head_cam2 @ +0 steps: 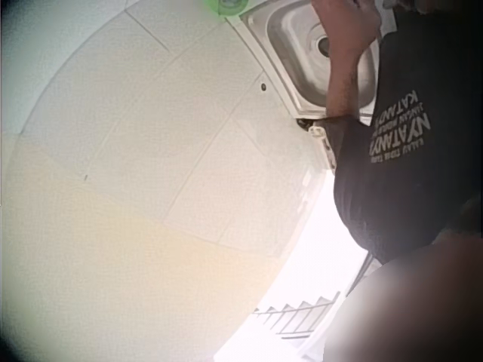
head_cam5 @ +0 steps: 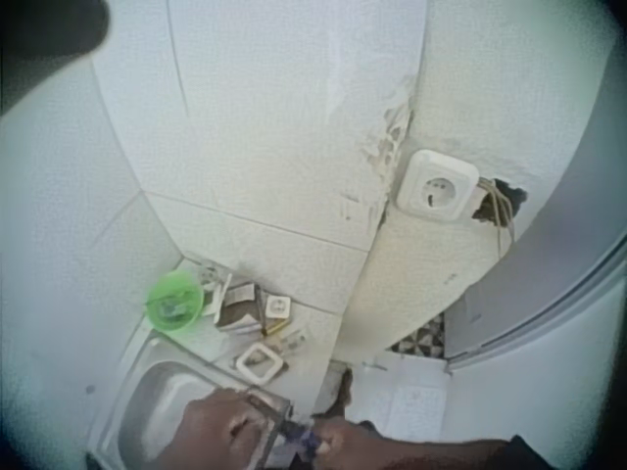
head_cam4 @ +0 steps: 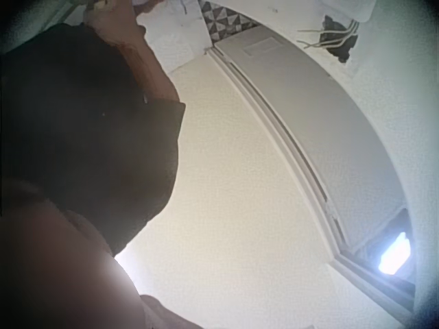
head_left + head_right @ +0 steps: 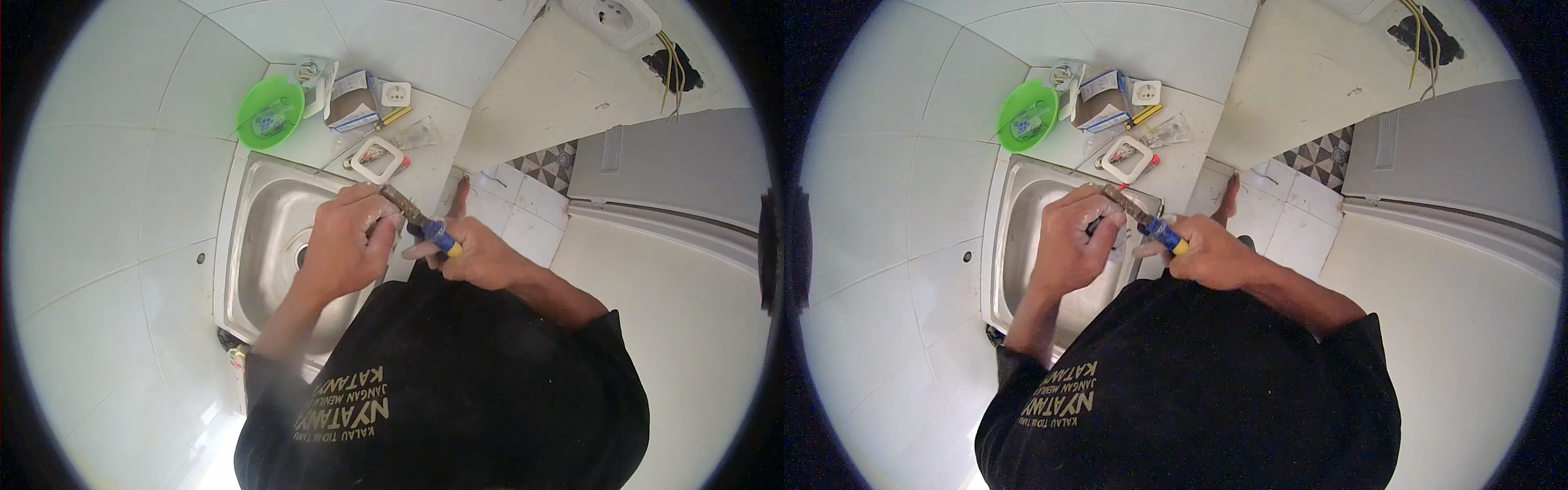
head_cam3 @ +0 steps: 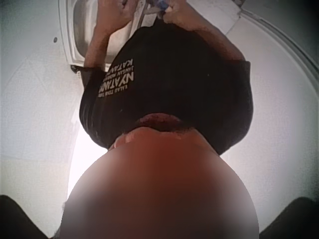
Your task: Repairing and installing a light switch into a wall socket.
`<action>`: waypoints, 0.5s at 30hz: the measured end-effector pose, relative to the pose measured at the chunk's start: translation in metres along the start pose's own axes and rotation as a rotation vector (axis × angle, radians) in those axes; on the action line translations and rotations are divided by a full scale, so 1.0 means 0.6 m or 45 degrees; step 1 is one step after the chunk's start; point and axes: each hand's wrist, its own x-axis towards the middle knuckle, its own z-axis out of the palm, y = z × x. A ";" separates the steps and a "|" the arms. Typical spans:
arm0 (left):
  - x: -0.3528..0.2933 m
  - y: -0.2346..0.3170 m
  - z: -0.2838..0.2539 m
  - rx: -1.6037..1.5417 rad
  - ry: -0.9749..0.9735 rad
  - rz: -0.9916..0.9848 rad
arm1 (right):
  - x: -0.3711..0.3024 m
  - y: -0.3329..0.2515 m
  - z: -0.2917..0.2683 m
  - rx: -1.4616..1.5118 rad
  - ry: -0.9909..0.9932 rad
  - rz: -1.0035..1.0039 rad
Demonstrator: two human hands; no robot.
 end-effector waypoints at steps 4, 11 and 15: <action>-0.001 -0.016 -0.028 -0.273 -0.398 -0.099 | -0.016 0.002 0.007 0.338 -0.186 0.026; -0.015 -0.053 -0.033 -0.706 -0.554 -0.107 | -0.032 -0.037 -0.057 0.680 0.156 -0.197; 0.005 -0.074 -0.003 -0.964 -0.409 -0.233 | -0.001 -0.045 -0.076 -0.523 0.646 -0.125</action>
